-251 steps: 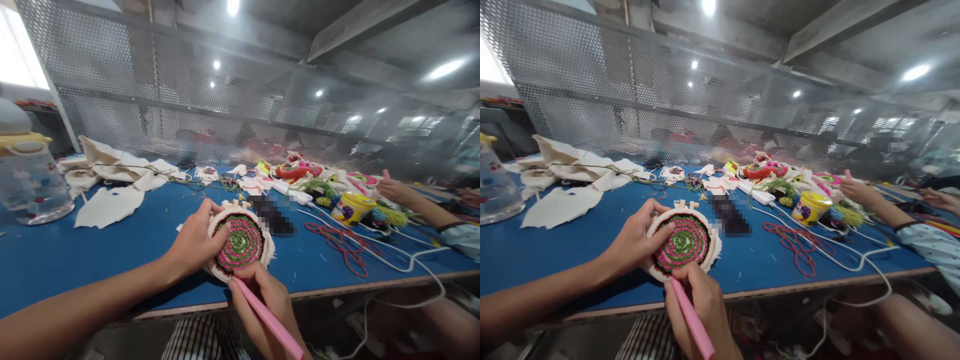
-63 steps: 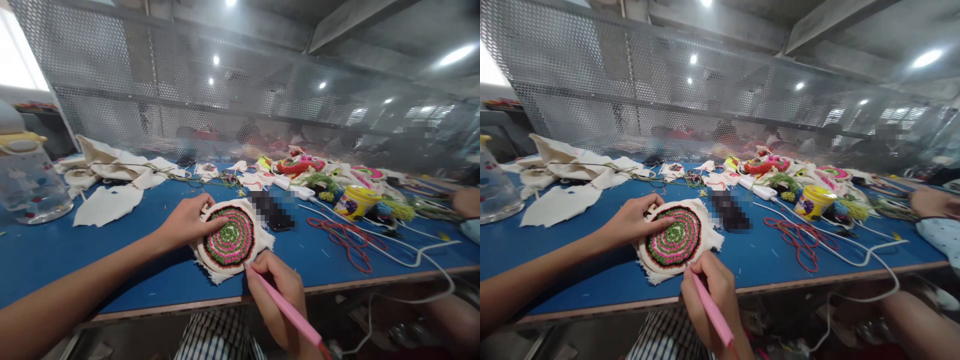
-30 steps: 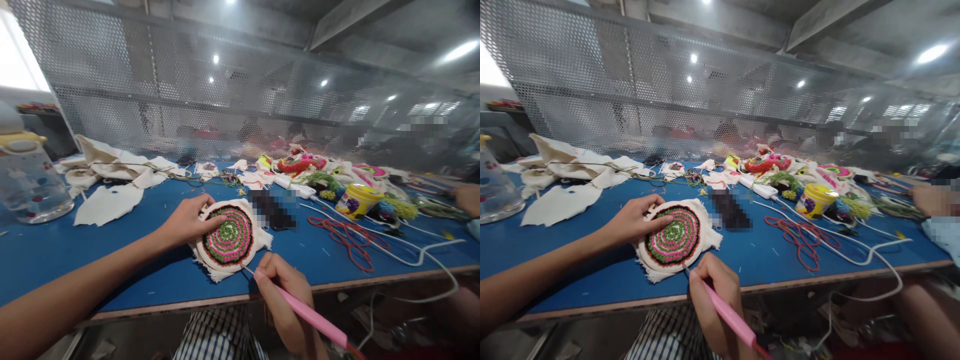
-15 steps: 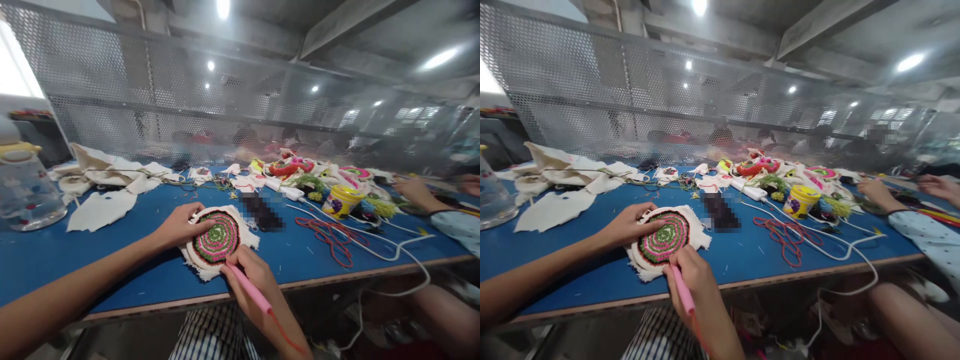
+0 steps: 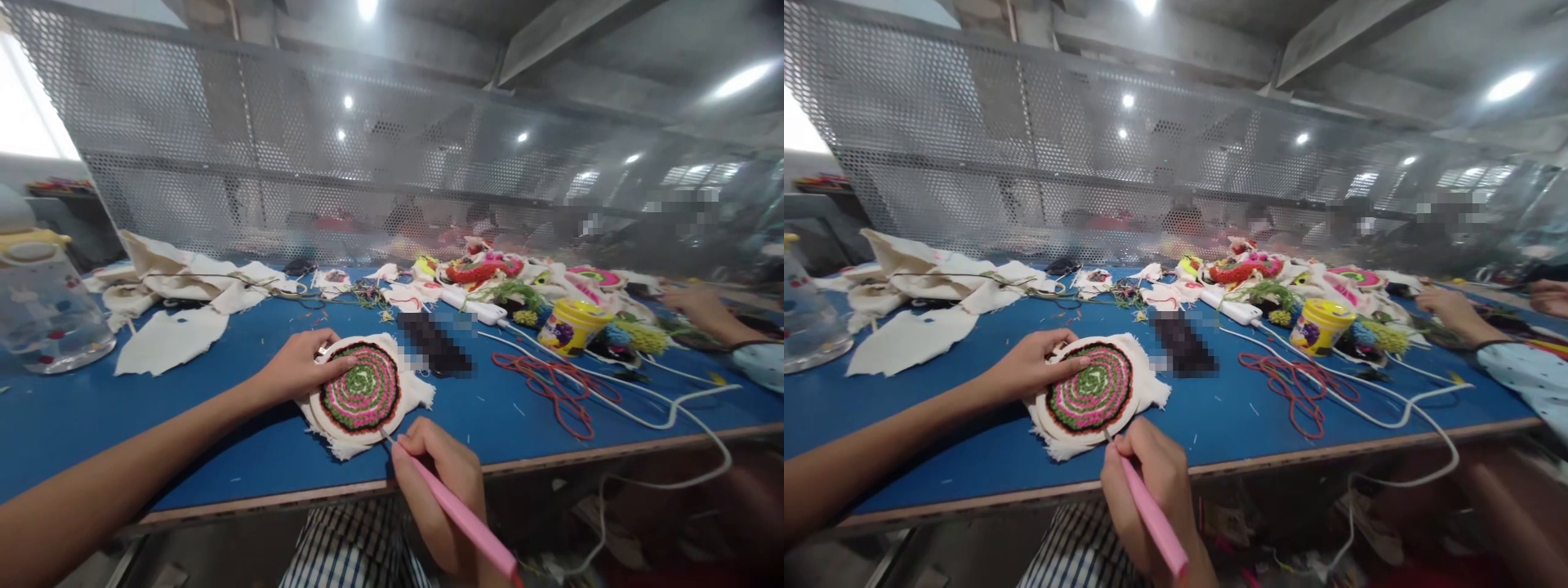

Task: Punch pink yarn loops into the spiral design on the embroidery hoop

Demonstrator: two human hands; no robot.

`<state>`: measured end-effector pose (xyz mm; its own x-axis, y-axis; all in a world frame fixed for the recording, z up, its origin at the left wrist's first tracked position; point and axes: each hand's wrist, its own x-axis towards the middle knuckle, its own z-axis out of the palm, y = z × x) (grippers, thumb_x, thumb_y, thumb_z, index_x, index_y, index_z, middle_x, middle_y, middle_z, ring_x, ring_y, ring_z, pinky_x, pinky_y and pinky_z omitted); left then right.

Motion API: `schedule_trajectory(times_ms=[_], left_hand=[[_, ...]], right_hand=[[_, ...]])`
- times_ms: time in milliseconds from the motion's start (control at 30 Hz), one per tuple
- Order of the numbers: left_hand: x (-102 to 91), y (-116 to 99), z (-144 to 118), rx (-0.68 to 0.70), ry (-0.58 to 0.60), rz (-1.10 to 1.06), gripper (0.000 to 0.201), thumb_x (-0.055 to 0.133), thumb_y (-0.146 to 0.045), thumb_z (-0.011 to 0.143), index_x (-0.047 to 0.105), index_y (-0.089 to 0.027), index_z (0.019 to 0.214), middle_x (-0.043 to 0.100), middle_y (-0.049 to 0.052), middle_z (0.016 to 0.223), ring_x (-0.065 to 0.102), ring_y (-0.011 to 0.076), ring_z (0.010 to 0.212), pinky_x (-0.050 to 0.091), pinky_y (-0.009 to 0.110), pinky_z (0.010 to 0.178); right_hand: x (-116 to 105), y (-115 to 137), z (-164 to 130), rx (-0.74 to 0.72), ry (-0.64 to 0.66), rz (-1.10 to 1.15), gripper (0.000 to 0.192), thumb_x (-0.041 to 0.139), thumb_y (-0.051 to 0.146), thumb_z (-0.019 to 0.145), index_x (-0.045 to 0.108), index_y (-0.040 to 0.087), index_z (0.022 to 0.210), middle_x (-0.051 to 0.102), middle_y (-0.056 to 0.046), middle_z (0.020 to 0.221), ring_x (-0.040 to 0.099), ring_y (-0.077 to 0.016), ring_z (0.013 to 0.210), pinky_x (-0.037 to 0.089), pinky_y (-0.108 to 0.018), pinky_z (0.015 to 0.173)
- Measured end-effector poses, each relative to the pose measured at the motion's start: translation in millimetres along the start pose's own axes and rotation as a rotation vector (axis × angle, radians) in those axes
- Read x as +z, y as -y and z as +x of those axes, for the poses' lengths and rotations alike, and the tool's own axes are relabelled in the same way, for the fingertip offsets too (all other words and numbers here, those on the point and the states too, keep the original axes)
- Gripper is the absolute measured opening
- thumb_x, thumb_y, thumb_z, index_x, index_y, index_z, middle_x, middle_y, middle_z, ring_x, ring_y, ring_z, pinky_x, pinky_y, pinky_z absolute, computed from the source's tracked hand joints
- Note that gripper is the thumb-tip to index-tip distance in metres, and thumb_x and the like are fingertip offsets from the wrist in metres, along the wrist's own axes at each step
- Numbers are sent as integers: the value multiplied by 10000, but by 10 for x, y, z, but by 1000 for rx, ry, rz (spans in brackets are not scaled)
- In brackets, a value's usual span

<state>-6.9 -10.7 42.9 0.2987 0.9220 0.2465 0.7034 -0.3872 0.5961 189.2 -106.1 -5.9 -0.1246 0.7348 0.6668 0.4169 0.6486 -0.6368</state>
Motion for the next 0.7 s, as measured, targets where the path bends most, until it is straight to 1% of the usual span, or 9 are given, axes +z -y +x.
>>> schedule_trajectory(times_ms=[200,367,467,600,700], left_hand=[[5,0,-11,2,-12,-19,378,530,-541,711,563,-164,725,562,-9,604,509,158,582,369,232,522],[8,-10,-6,5,-13,-19,363,525,-527,712,558,-165,714,563,-5,609,510,159,588,371,230,520],[8,-20,-6,2,-25,-14,357,530,-520,712,564,-164,715,578,-2,627,516,159,596,378,234,531],[5,-47,-14,6,-38,-24,365,538,-526,709,562,-162,717,580,1,637,516,160,603,381,241,543],[4,-56,-22,14,-42,-23,360,536,-521,715,554,-162,719,570,0,628,510,158,596,376,241,539]], right_hand=[[20,-78,-85,43,-84,139,276,461,126,816,297,194,605,332,55,557,361,-76,504,283,-203,479],[23,-78,-101,57,-97,207,292,473,113,808,290,192,594,328,55,554,363,-79,516,291,-202,486],[3,-63,-89,58,-55,192,282,472,131,818,305,193,600,338,54,555,365,-81,517,291,-210,493],[-30,-26,-34,58,83,135,249,464,175,845,357,191,621,360,48,571,376,-86,522,292,-217,499],[-33,12,10,13,135,68,220,466,168,848,391,186,642,394,42,583,390,-83,521,303,-211,502]])
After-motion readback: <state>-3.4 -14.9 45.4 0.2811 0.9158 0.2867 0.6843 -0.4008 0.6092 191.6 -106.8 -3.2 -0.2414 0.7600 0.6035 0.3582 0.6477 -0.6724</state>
